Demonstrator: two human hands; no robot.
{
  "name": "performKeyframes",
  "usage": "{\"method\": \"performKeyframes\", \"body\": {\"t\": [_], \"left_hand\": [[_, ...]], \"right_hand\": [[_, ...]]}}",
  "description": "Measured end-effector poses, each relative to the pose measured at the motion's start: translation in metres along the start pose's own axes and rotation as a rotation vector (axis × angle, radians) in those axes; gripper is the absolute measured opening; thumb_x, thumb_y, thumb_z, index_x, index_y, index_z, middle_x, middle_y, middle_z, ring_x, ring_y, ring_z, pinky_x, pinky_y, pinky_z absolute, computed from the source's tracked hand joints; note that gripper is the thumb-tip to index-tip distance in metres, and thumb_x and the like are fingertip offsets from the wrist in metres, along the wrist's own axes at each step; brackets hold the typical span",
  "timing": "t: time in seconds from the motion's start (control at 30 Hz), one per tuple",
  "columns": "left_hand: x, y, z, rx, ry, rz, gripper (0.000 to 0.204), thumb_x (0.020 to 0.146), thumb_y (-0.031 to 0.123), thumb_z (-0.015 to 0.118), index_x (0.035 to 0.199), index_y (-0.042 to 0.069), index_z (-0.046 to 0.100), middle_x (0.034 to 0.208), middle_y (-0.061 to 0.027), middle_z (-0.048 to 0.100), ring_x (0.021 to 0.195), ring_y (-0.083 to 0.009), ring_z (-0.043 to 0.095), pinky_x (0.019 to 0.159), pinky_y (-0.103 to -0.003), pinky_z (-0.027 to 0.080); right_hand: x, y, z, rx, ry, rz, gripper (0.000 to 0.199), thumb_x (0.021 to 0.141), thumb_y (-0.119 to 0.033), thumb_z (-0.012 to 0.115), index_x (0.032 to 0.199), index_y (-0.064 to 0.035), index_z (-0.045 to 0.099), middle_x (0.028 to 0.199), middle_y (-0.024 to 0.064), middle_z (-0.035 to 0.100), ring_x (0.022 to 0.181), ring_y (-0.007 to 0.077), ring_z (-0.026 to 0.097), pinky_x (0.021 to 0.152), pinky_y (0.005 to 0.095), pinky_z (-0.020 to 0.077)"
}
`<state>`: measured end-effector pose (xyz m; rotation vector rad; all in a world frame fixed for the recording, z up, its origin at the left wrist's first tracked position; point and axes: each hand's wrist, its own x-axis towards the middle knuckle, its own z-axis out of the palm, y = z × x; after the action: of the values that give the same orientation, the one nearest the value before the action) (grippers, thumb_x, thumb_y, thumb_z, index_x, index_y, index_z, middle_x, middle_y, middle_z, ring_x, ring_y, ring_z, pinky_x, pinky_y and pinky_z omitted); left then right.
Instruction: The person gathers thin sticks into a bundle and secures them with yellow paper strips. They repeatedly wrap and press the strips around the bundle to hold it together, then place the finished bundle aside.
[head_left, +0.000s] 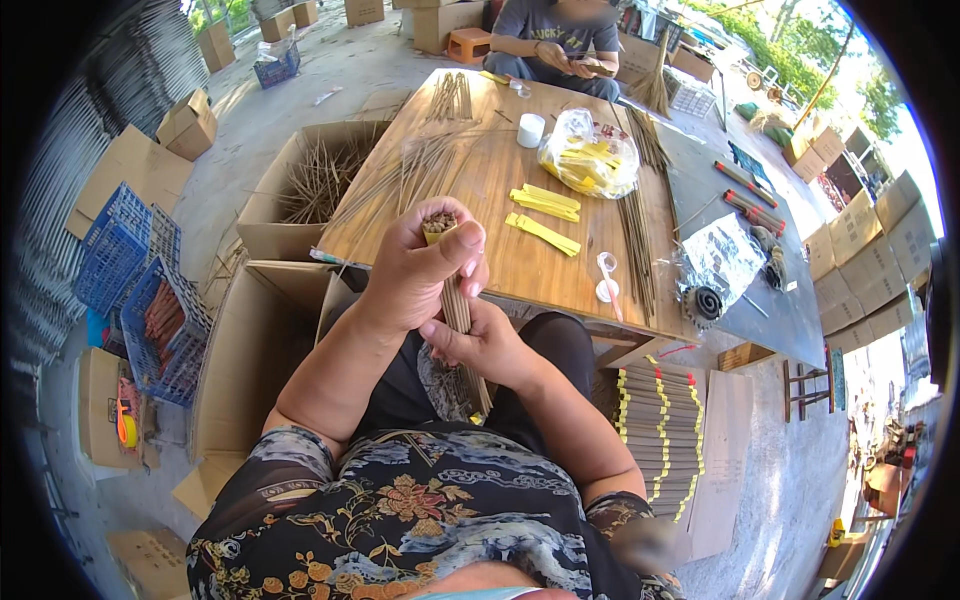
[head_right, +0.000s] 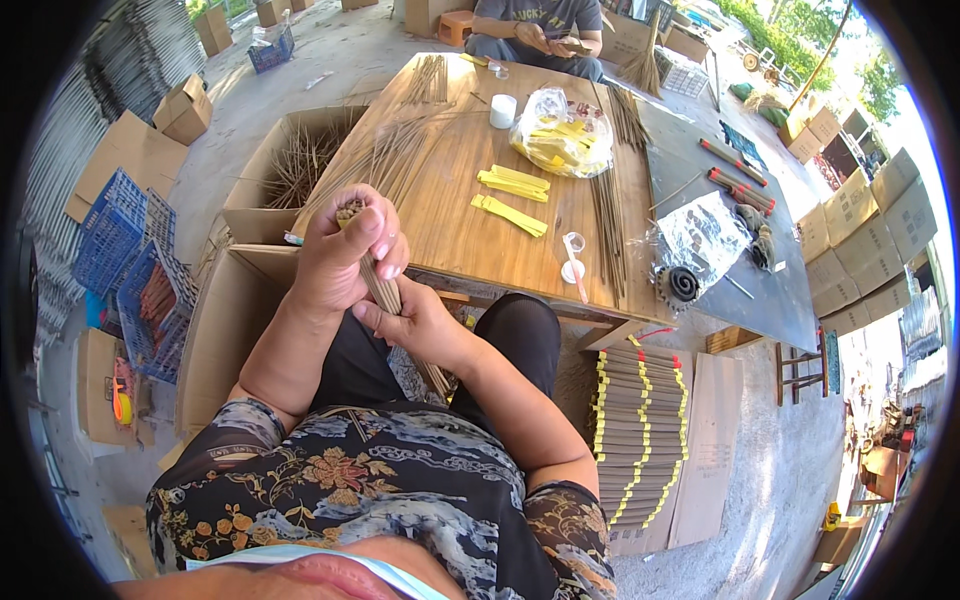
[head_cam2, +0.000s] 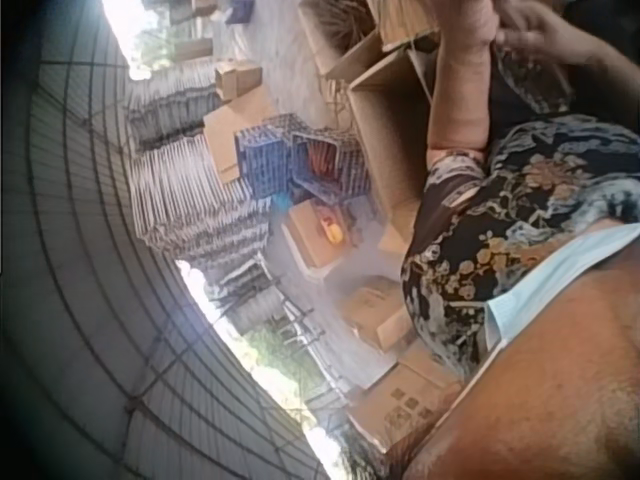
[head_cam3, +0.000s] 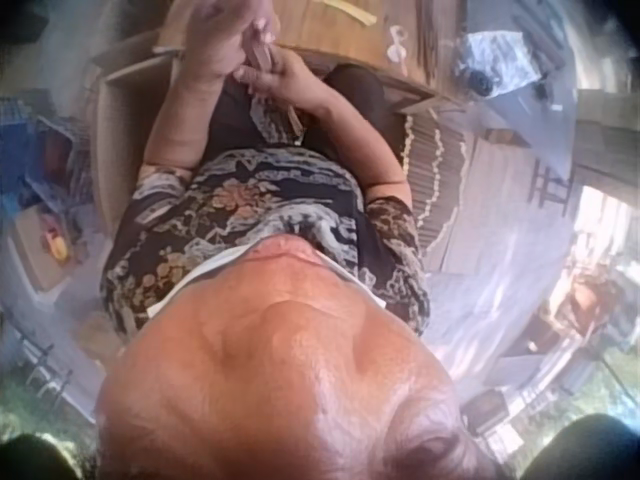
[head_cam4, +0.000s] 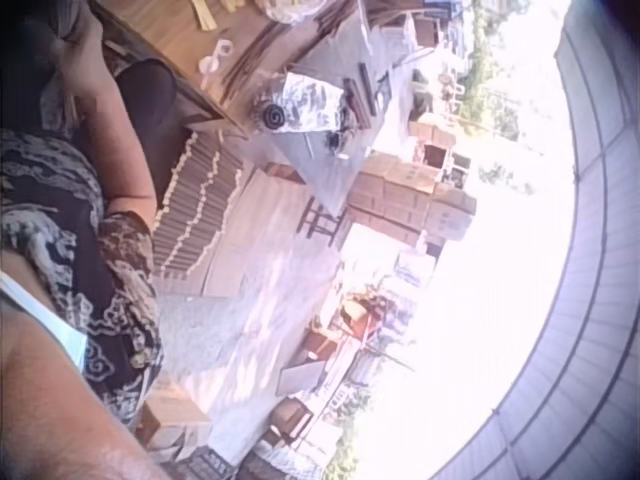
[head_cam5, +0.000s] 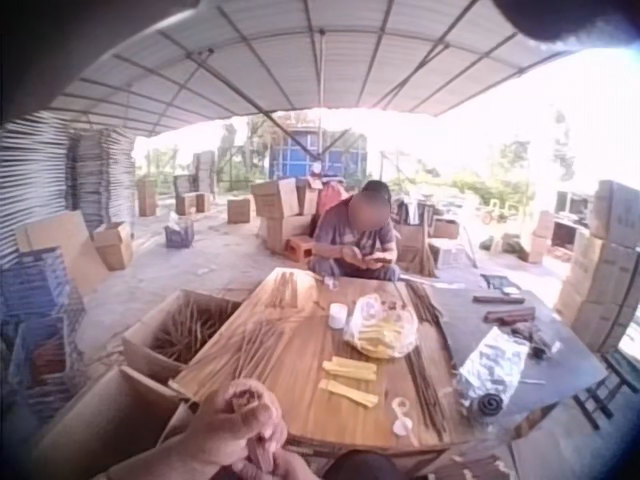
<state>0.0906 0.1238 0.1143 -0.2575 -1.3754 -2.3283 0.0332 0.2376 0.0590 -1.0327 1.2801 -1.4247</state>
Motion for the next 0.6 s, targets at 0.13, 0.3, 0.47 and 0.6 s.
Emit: {"method": "performKeyframes", "body": {"t": [0.13,0.3,0.47,0.6], "left_hand": [[0.001,-0.005,0.003,0.276,0.169,0.038,0.020,0.081,0.016,0.062,0.082,0.002,0.048,0.062,-0.0055,0.054,0.057,-0.0118,0.056,0.054,-0.024,0.046],[0.004,-0.012,0.008,0.400,0.258,0.082,0.017,0.082,0.013,0.060,0.081,0.001,0.048,0.064,-0.0056,0.056,0.060,-0.0117,0.059,0.059,-0.023,0.048],[0.016,-0.021,0.004,0.464,0.345,0.101,0.017,0.081,0.013,0.058,0.076,0.000,0.050,0.063,-0.0062,0.058,0.061,-0.0119,0.060,0.060,-0.023,0.048],[0.025,-0.027,0.002,0.527,0.415,0.037,0.016,0.081,0.013,0.059,0.075,0.001,0.049,0.064,-0.0067,0.057,0.061,-0.0159,0.059,0.065,-0.028,0.048]], "right_hand": [[0.010,0.025,0.002,-0.217,0.222,-0.311,0.024,0.085,-0.020,0.058,0.096,-0.0008,0.049,0.071,0.0073,0.056,0.065,0.0180,0.055,0.063,0.0306,0.0460],[0.018,0.034,0.005,-0.340,0.416,-0.405,0.023,0.083,-0.017,0.058,0.097,0.0001,0.049,0.078,0.0193,0.058,0.074,0.0327,0.059,0.065,0.0342,0.0462],[0.025,0.040,0.005,-0.450,0.589,-0.355,0.023,0.081,-0.018,0.059,0.094,-0.0008,0.049,0.075,0.0215,0.058,0.075,0.0386,0.058,0.062,0.0375,0.0463],[0.034,0.055,0.002,-0.544,0.728,-0.344,0.023,0.082,-0.020,0.059,0.089,-0.0008,0.048,0.071,0.0224,0.056,0.069,0.0393,0.057,0.059,0.0394,0.0456]]}}
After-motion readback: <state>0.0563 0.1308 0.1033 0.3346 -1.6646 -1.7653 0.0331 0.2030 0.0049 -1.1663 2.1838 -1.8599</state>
